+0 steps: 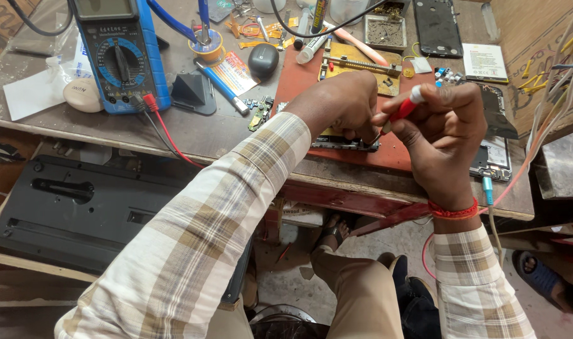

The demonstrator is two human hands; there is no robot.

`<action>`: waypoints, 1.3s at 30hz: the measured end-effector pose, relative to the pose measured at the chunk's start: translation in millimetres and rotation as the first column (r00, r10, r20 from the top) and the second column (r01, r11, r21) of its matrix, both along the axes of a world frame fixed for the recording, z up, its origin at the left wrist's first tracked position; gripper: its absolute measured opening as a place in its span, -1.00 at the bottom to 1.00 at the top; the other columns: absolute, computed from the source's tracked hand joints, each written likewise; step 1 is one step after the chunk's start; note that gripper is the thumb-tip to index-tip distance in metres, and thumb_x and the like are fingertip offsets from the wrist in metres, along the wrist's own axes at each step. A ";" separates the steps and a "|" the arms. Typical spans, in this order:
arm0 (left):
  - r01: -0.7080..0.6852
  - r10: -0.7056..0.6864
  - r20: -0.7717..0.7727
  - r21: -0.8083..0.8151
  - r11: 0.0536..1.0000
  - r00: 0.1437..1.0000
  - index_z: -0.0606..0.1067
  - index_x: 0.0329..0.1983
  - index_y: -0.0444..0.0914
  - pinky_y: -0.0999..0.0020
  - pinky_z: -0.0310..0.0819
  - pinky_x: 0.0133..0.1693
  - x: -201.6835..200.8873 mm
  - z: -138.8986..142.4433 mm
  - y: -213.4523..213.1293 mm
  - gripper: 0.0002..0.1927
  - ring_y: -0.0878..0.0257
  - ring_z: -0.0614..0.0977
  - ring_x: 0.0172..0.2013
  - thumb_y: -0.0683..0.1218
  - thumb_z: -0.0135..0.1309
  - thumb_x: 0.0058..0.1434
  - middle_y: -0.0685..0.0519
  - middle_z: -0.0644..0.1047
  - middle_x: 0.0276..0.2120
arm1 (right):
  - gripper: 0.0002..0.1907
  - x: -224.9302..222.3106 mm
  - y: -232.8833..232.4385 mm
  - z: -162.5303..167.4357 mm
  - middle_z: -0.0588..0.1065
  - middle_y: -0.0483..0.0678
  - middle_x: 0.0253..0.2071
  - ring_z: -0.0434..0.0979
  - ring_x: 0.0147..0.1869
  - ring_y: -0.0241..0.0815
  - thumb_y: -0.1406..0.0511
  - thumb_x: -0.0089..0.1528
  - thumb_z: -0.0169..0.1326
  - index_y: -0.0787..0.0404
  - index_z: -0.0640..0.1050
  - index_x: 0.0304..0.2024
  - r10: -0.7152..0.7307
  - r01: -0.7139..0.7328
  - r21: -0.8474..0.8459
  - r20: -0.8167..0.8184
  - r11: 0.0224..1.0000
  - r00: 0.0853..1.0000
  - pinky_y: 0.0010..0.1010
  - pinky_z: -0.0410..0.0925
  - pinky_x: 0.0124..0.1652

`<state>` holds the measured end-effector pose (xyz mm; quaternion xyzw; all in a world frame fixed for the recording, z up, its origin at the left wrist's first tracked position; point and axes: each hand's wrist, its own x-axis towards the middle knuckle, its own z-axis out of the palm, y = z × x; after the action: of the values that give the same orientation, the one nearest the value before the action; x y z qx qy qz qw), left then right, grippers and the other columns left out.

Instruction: The person uses a red-handled screwdriver to remove screws from a disassembled smartphone chassis on a workbench. They repeatedly loosen and remove screws from multiple locations, then lift and reposition the phone to access additional fasteners.

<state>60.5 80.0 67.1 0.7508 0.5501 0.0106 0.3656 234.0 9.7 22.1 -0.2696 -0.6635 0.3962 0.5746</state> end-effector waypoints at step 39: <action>-0.081 0.098 0.226 -0.083 0.993 0.969 0.68 -0.45 -0.25 0.27 0.51 -0.56 -1.7 -28.8 12.7 -0.93 0.30 0.65 -0.61 -0.18 0.24 -0.01 0.03 0.64 -0.57 | -0.57 -13.4 1.2 -31.4 0.39 -0.03 -0.02 0.56 0.03 -0.27 0.72 0.36 0.10 0.24 0.30 0.06 0.037 -0.042 0.174 0.031 0.984 0.999 -0.57 0.53 -0.01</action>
<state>58.8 92.7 38.3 0.7050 0.5375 0.0940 0.4530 220.6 10.9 -9.3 -0.2103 -0.7088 0.3442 0.5787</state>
